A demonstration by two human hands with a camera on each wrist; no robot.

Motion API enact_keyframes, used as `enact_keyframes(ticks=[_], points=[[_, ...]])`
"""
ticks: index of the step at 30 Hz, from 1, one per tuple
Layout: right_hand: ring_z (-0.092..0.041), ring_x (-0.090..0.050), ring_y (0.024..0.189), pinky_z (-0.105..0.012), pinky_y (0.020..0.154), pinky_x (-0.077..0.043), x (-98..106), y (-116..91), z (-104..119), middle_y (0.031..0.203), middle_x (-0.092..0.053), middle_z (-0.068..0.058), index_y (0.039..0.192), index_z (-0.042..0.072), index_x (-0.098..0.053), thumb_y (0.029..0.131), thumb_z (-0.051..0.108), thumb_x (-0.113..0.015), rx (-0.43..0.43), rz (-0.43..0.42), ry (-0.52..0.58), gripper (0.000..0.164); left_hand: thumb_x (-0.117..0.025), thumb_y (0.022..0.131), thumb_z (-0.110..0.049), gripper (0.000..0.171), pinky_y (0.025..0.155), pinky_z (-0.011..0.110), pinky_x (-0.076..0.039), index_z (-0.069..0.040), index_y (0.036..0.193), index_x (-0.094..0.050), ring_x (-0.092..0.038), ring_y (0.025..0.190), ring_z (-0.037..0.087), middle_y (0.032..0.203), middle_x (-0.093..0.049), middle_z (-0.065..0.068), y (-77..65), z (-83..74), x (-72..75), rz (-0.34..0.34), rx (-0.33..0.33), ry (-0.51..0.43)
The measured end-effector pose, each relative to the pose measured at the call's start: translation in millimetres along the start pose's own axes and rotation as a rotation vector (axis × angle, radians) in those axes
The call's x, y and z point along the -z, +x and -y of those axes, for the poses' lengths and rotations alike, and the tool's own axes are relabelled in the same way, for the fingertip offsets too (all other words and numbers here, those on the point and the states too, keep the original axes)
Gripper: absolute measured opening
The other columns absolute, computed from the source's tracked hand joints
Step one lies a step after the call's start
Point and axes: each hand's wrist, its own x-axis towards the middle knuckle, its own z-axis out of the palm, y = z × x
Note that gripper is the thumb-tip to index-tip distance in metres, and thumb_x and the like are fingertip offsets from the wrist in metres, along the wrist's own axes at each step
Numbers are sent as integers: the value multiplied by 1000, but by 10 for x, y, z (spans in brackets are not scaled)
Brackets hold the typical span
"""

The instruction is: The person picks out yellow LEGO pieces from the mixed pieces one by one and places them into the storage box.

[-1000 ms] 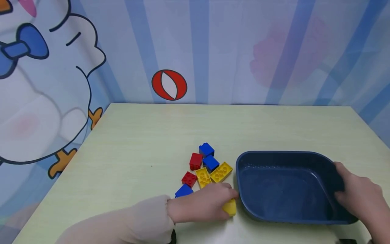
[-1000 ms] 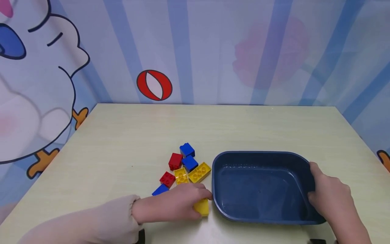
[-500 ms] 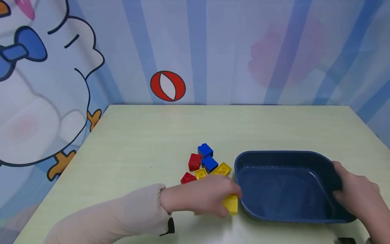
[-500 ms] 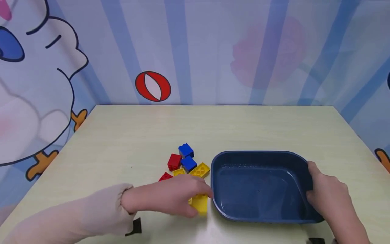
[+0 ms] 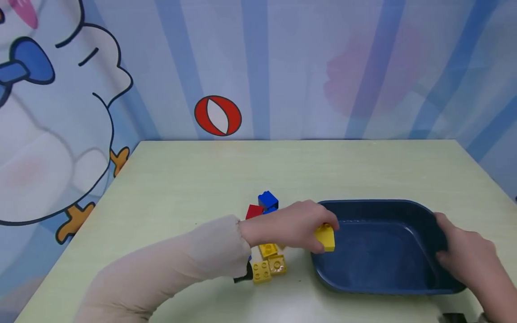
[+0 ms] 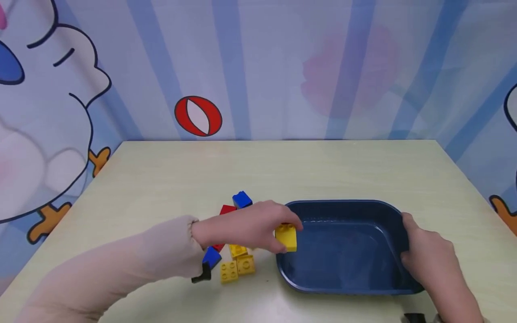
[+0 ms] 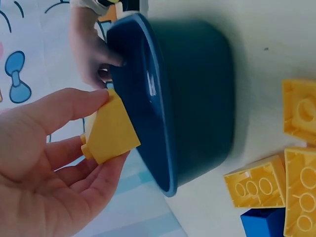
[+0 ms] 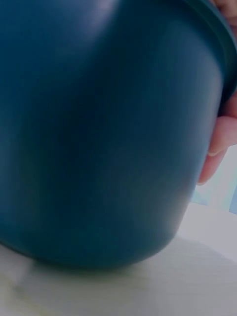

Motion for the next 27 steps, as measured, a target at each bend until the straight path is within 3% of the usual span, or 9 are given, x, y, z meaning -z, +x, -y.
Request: enact_keyframes(ticks=[9,14,27], points=[[-34,-53,54,-46,46,-41,19,-15,29,79,-56,-35,129,-13,-29,66,-3,-68,5,11,8,74,-72,81,-14,40,69,11,-41,-6,118,-61,-50,88,10,107,-61,0,264,53,-101,32,5,14],[-33,-52,53,-46,46,-40,23,-11,13,79,-56,-34,129,-12,-29,66,-3,-68,-2,-1,5,75,-71,81,-13,38,70,11,-39,-6,117,-62,-50,87,10,105,-62,0,391,57,-173,63,-15,68],[-32,-52,51,-45,45,-40,36,-33,38,79,-56,-35,127,-12,-31,65,-3,-68,-2,-19,3,73,-75,80,-16,33,68,12,-39,-9,109,-64,-50,83,9,98,-62,-4,530,38,-383,147,-36,140]])
